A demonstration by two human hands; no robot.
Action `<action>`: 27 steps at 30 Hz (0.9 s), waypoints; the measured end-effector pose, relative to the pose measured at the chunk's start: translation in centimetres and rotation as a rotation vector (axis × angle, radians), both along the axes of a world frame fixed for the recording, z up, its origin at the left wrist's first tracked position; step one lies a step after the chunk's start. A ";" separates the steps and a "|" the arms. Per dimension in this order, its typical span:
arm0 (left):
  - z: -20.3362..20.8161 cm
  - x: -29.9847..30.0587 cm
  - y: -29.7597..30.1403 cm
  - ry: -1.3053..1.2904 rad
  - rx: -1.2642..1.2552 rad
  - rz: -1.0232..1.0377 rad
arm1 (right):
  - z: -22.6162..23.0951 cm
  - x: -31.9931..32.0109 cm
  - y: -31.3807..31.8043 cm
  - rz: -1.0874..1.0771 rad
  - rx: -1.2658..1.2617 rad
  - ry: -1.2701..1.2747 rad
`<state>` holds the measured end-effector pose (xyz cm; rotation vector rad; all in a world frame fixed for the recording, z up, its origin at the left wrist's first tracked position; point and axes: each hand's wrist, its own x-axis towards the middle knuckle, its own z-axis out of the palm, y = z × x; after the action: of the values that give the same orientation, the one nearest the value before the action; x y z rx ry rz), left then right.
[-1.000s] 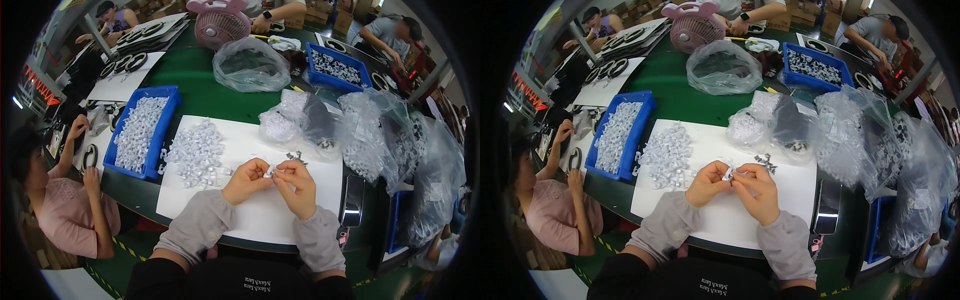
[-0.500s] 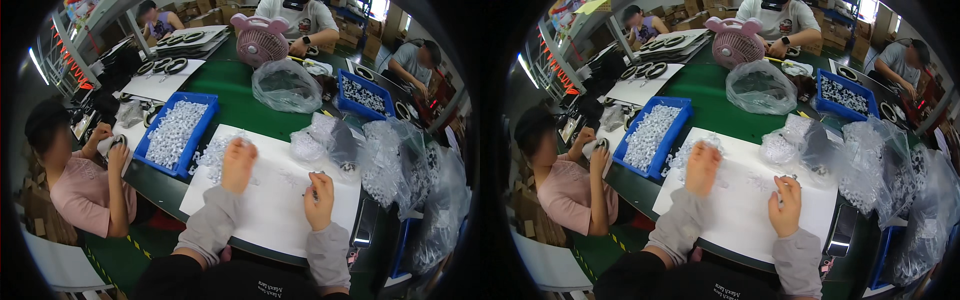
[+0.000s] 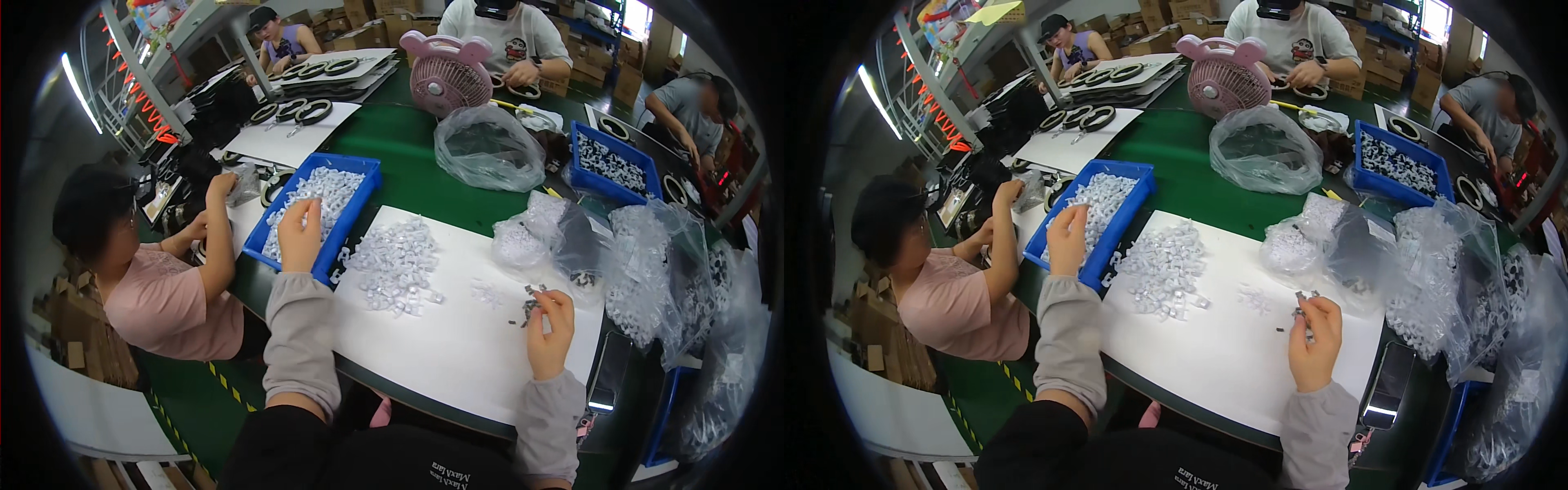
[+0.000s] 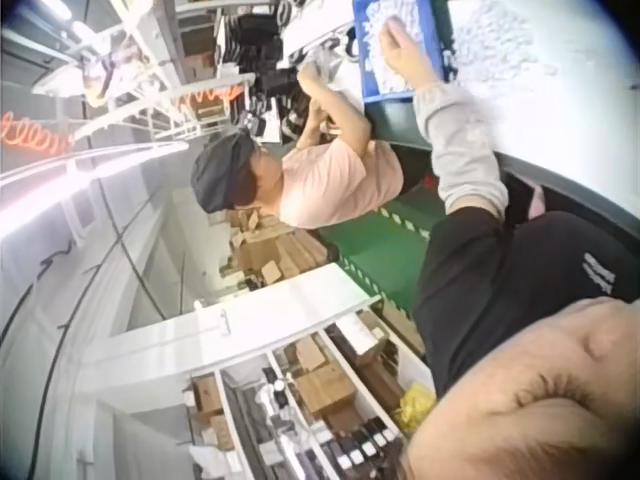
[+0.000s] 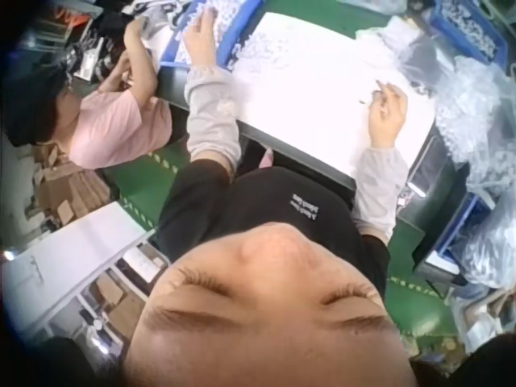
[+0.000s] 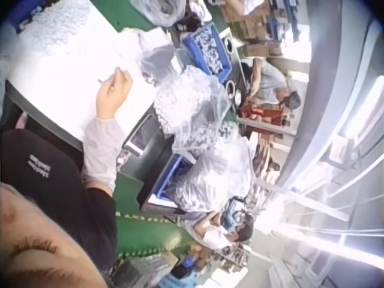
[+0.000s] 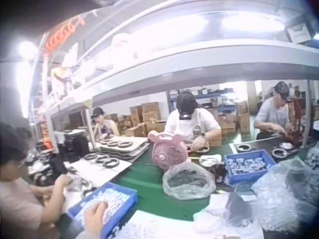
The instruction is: The person assembles components at a workbench by picking up plastic clips and inserting small pins into each clip by hand.
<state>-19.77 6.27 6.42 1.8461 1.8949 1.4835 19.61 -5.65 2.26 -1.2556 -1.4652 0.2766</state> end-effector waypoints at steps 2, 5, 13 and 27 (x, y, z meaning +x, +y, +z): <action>-1.8 -3.7 0.7 0.529 -0.338 0.132 | 0.0 -0.3 0.1 0.014 -0.009 0.018; -3.7 -5.5 2.2 0.748 -0.714 0.173 | 0.0 -0.7 0.0 0.040 -0.039 0.044; -5.0 -6.6 9.6 0.706 -0.629 -0.007 | -0.5 -0.2 0.2 0.069 0.002 0.026; 7.6 13.7 0.8 -0.252 -0.164 -1.016 | -0.6 5.6 -9.9 -0.162 -0.091 -0.052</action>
<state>-6.07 7.09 14.00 1.9266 0.6954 1.0579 25.24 -15.54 1.65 -1.4562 -1.3984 0.2049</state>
